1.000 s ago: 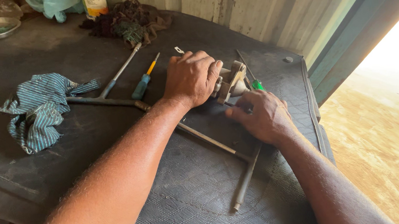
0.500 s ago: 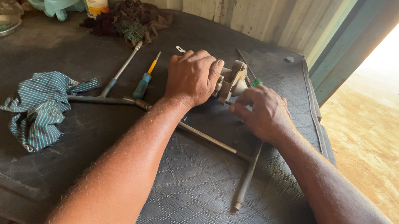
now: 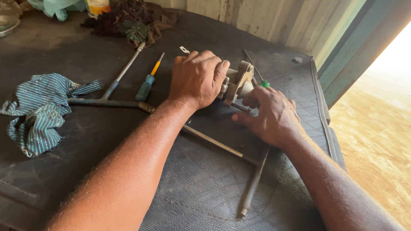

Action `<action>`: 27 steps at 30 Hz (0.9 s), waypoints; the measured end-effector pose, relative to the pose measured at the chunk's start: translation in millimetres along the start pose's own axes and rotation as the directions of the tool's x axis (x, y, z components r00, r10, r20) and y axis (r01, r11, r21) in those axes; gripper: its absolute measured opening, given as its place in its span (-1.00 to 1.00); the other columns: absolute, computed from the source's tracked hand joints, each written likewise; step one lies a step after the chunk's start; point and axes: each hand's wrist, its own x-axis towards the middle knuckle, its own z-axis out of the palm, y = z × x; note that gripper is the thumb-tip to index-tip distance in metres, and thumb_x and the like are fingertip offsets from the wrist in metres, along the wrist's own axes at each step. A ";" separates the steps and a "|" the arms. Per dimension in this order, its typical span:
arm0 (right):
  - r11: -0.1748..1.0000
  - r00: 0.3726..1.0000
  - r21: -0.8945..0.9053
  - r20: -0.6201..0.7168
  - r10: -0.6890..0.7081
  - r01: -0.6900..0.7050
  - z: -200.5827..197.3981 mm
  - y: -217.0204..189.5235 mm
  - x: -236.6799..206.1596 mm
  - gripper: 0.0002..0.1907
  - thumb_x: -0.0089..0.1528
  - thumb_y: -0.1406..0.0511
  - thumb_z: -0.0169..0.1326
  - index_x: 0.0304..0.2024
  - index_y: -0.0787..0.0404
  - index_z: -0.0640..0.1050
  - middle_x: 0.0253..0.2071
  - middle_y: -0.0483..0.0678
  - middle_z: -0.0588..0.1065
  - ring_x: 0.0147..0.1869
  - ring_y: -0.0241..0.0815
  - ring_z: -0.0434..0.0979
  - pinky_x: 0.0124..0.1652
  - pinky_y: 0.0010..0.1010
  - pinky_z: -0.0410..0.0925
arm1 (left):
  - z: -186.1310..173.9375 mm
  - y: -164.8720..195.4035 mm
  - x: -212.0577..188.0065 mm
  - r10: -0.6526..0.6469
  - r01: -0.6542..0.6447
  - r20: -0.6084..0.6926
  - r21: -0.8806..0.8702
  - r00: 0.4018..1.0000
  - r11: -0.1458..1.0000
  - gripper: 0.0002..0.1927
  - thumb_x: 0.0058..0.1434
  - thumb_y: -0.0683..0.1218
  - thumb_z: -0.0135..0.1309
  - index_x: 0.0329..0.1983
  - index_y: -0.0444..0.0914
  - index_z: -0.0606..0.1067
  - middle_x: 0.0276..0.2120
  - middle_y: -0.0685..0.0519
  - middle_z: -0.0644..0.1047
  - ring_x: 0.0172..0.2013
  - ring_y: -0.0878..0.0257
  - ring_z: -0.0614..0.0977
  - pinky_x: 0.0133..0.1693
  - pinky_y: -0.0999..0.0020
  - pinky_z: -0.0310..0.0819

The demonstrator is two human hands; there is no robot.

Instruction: The person disassembles a small electric motor on a workbench using a screwdriver and a T-handle wrench. They remove screws, separate the housing, and wipe the components with a cloth before reassembling the motor.

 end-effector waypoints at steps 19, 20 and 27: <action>1.000 0.999 -0.006 -0.041 -0.011 0.010 1.5 -7.9 -2.6 -0.52 -0.01 0.01 0.28 -0.16 0.13 0.61 -0.07 -0.04 0.53 0.15 0.02 0.48 0.08 0.02 0.24 | -0.5 -0.9 -0.1 0.001 -0.001 0.016 0.001 1.000 1.000 -0.67 0.42 0.08 -0.02 -0.34 -0.13 0.63 -0.30 0.12 0.61 -0.23 0.07 0.62 -0.17 -0.01 0.34; 1.000 1.000 -0.020 -0.006 0.019 -0.019 1.8 -7.8 -2.9 -0.54 0.02 -0.01 0.29 -0.17 0.11 0.62 -0.08 -0.04 0.53 0.16 0.01 0.48 0.11 0.00 0.24 | -0.7 -0.6 -0.2 -0.006 0.006 0.024 -0.002 1.000 1.000 -0.67 0.43 0.08 -0.03 -0.34 -0.13 0.63 -0.30 0.13 0.62 -0.24 0.07 0.62 -0.17 -0.01 0.34; 0.999 0.999 -0.024 -0.043 -0.028 0.027 2.6 -7.6 -3.8 -0.69 0.10 0.08 0.26 -0.17 0.06 0.63 -0.08 -0.04 0.54 0.17 0.01 0.48 0.12 0.01 0.25 | -1.4 -0.1 0.0 0.007 -0.007 0.008 -0.013 1.000 1.000 -0.67 0.43 0.08 -0.04 -0.33 -0.13 0.63 -0.29 0.13 0.61 -0.22 0.07 0.61 -0.16 -0.01 0.33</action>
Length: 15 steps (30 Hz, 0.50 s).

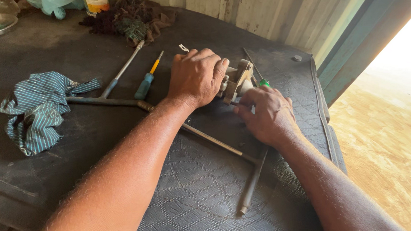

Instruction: The person disassembles a small electric motor on a workbench using a screwdriver and a T-handle wrench. They remove screws, separate the housing, and wipe the components with a cloth before reassembling the motor.

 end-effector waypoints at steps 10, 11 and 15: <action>0.997 0.996 -0.013 0.063 -0.070 0.071 -4.6 1.0 0.3 -0.78 0.10 0.14 0.29 -0.25 0.06 0.66 -0.14 -0.01 0.56 0.09 0.03 0.54 0.09 -0.11 0.35 | 0.0 -0.1 -0.1 -0.008 0.008 0.018 0.008 1.000 1.000 -0.67 0.43 0.08 -0.04 -0.33 -0.12 0.63 -0.30 0.12 0.61 -0.23 0.06 0.61 -0.17 -0.02 0.33; 0.998 0.995 0.025 0.081 -0.057 0.055 -5.1 1.5 0.1 -0.72 0.08 0.15 0.29 -0.19 0.06 0.64 -0.14 -0.02 0.57 0.07 0.03 0.56 0.06 -0.11 0.36 | -0.3 -0.2 -0.1 -0.008 0.008 0.021 0.012 1.000 1.000 -0.67 0.43 0.08 -0.04 -0.34 -0.12 0.63 -0.30 0.12 0.61 -0.23 0.05 0.61 -0.17 -0.02 0.33; 0.992 0.986 0.096 0.135 -0.097 0.084 -7.1 1.8 -1.3 -0.70 0.06 0.15 0.27 -0.16 0.05 0.66 -0.17 -0.04 0.61 -0.01 -0.01 0.63 0.00 -0.14 0.43 | 0.5 -0.1 -0.1 -0.010 0.010 0.012 0.005 1.000 1.000 -0.68 0.42 0.08 -0.03 -0.35 -0.12 0.61 -0.30 0.12 0.61 -0.22 0.05 0.61 -0.16 -0.01 0.34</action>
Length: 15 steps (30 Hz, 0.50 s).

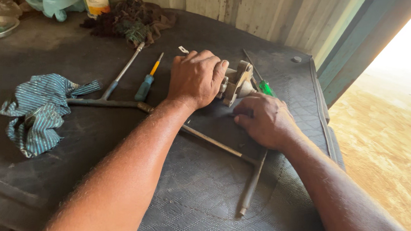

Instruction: The person disassembles a small electric motor on a workbench using a screwdriver and a T-handle wrench. They remove screws, separate the housing, and wipe the components with a cloth before reassembling the motor.

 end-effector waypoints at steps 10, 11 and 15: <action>0.997 0.977 0.079 -0.211 0.007 0.010 1.2 -6.6 0.6 -0.57 0.05 0.15 0.27 -0.04 0.10 0.61 -0.06 0.02 0.53 0.03 0.03 0.56 0.03 -0.14 0.38 | -3.4 -1.0 -1.4 -0.023 0.023 0.004 -0.037 1.000 0.999 -0.71 0.37 0.08 0.02 -0.35 -0.14 0.61 -0.27 0.09 0.62 -0.20 0.01 0.64 -0.18 -0.04 0.39; 0.997 0.967 0.060 -0.255 -0.024 0.040 2.4 -4.7 1.2 -0.61 0.09 0.18 0.26 -0.04 0.10 0.62 -0.06 0.01 0.54 0.06 0.05 0.56 0.04 -0.11 0.36 | -4.2 -1.0 -1.8 -0.033 0.034 0.012 -0.055 0.999 0.998 -0.71 0.35 0.08 0.02 -0.34 -0.15 0.61 -0.26 0.08 0.62 -0.18 0.01 0.65 -0.19 -0.04 0.40; 0.998 0.914 0.025 -0.402 -0.048 0.063 7.2 9.2 4.1 -0.66 0.16 0.24 0.23 -0.01 0.13 0.61 -0.06 0.05 0.56 0.06 0.10 0.55 0.03 -0.05 0.32 | -9.4 -3.2 -5.1 -0.121 0.138 0.104 -0.171 0.987 0.976 -0.72 0.33 0.08 0.05 -0.29 -0.19 0.62 -0.20 0.04 0.63 -0.14 -0.01 0.65 -0.11 0.06 0.48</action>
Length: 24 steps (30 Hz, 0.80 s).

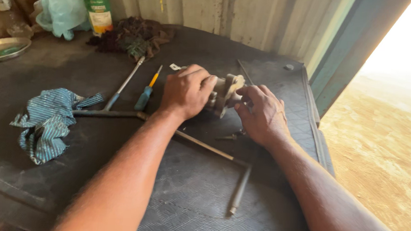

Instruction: The person disassembles a small electric motor on a workbench using a screwdriver and a T-handle wrench. They remove screws, separate the housing, and wipe the components with a cloth before reassembling the motor.

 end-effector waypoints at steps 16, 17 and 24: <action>0.936 0.941 0.194 -0.113 0.318 -0.293 0.6 34.6 9.1 -0.55 0.16 0.25 0.19 0.10 0.15 0.53 -0.01 0.03 0.53 -0.02 0.02 0.58 0.02 -0.15 0.37 | -204.3 -82.1 -95.4 -0.738 0.444 0.033 0.780 0.674 0.441 -0.37 0.22 0.19 0.15 0.37 0.03 0.39 0.42 -0.03 0.24 0.31 -0.18 0.32 0.22 -0.19 0.25; 0.943 0.946 0.190 -0.126 0.298 -0.272 -0.7 31.7 8.9 -0.57 0.16 0.25 0.20 0.09 0.16 0.54 -0.02 0.05 0.54 -0.01 0.04 0.57 0.01 -0.15 0.37 | -208.6 -87.5 -105.9 -0.643 0.411 0.031 0.746 0.765 0.524 -0.42 0.23 0.13 0.15 0.33 -0.03 0.46 0.33 -0.09 0.37 0.25 -0.19 0.41 0.21 -0.13 0.32; 0.967 0.949 0.036 0.204 0.240 -0.253 -19.5 6.3 6.1 -0.73 0.14 0.21 0.17 -0.12 0.07 0.67 -0.15 0.06 0.63 -0.02 0.04 0.63 0.03 -0.17 0.42 | -196.3 -95.8 -110.2 -0.288 0.337 -0.176 0.535 0.941 0.775 -0.78 0.30 -0.09 0.15 -0.05 -0.23 0.64 -0.07 -0.17 0.59 -0.01 -0.16 0.60 0.02 0.01 0.47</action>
